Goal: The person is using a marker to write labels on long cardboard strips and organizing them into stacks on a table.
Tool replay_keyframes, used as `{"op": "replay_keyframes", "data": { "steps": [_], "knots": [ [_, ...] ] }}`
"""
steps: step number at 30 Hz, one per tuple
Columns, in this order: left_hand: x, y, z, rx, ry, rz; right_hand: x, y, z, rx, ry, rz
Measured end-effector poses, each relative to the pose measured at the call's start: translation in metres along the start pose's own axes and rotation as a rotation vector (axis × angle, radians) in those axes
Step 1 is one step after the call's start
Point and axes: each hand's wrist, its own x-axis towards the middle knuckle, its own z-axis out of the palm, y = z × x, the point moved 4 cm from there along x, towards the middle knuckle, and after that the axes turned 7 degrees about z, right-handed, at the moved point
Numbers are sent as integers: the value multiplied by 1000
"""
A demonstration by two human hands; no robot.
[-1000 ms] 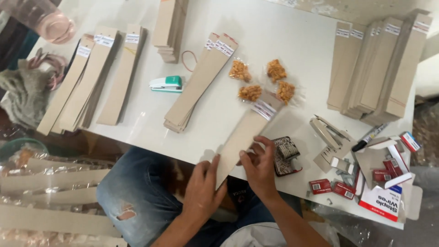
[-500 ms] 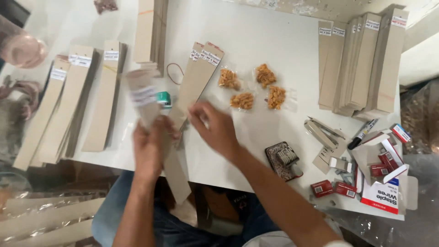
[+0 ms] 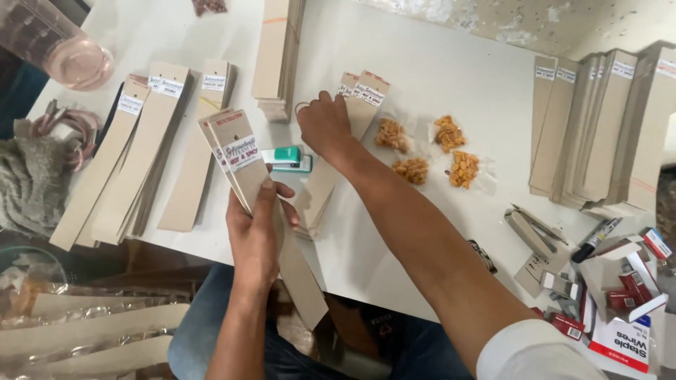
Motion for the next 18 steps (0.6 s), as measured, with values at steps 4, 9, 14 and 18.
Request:
{"op": "replay_keyframes", "data": {
  "steps": [4, 9, 14, 18],
  "knots": [
    [-1, 7, -2, 41, -7, 33, -14, 9, -45, 318, -40, 94],
    [-4, 2, 2, 34, -72, 35, -87, 20, -77, 1144, 74, -6],
    [-14, -1, 19, 4, -282, -26, -166, 11, -126, 1561, -282, -130],
    [-22, -1, 32, -75, -435, -198, -185, 20, -119, 1537, -356, 29]
  ]
}}
